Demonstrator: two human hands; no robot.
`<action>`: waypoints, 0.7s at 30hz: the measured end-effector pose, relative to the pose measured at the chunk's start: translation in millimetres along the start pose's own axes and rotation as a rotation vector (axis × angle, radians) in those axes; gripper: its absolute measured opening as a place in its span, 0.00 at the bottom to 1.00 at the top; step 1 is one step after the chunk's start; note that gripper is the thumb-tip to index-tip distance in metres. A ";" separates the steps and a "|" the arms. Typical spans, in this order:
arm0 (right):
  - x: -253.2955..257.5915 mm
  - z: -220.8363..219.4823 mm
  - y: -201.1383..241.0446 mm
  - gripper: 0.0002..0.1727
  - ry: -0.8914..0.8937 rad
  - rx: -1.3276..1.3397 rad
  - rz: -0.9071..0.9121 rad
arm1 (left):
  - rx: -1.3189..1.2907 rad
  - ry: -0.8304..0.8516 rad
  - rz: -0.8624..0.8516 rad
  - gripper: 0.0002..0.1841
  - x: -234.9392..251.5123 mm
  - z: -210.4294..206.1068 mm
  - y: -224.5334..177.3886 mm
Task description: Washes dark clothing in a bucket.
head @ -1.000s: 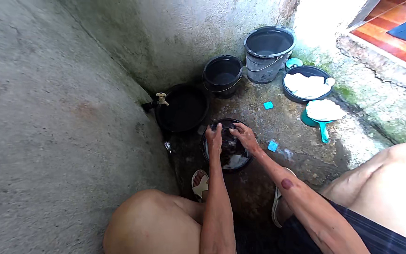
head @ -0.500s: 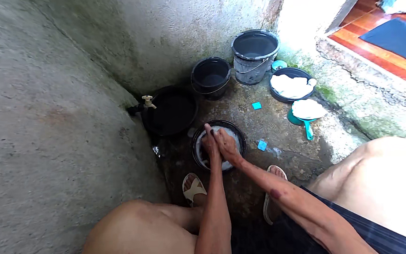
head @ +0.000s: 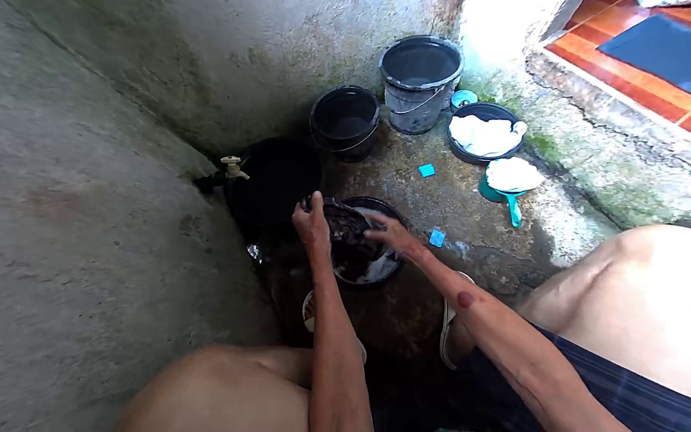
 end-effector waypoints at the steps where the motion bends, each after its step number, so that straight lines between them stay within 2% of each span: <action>1: -1.7 1.0 8.5 0.27 -0.062 0.030 0.022 | -0.050 -0.017 0.055 0.21 0.8 4.6 18.0; 3: -1.3 -12.0 30.2 0.20 -0.200 -0.018 0.083 | -0.162 -0.031 0.222 0.20 -6.8 0.1 46.1; 4: -2.9 -25.0 41.3 0.19 -0.236 -0.061 0.122 | -0.197 -0.060 0.319 0.24 -15.0 -7.9 54.2; 6: -7.7 -57.1 53.7 0.21 -0.193 -0.193 0.191 | -0.241 -0.074 0.411 0.30 -36.1 -21.6 69.8; 7: -9.4 -71.0 51.8 0.23 -0.136 -0.302 0.199 | -0.284 -0.023 0.375 0.28 -48.8 -24.3 78.9; 8: -9.2 -79.3 46.0 0.24 -0.100 -0.418 0.183 | -0.324 0.077 0.346 0.24 -62.7 -25.7 81.6; 10: 4.3 -72.3 24.4 0.22 -0.175 -0.566 0.056 | -0.313 0.117 0.420 0.20 -80.2 -40.8 70.7; 12: 26.6 -49.9 -1.4 0.23 -0.319 -0.545 -0.129 | -0.394 0.037 0.585 0.18 -81.4 -69.4 71.3; 14: 41.0 -34.9 -16.3 0.25 -0.341 -0.484 -0.175 | -0.376 -0.053 0.668 0.22 -62.9 -81.7 74.4; 17: 44.6 -9.7 -47.1 0.30 -0.248 -0.412 -0.245 | -0.182 0.016 0.567 0.33 -34.0 -75.6 97.2; 21: 56.6 7.6 -102.6 0.38 -0.229 -0.214 -0.346 | 0.071 0.265 0.394 0.30 1.7 -72.0 134.9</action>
Point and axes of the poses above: each hand's wrist, its own x-axis towards the middle knuckle, its own z-axis out of the back of the hand, y = z × x, the point moved 1 cm from there along x, towards the middle knuckle
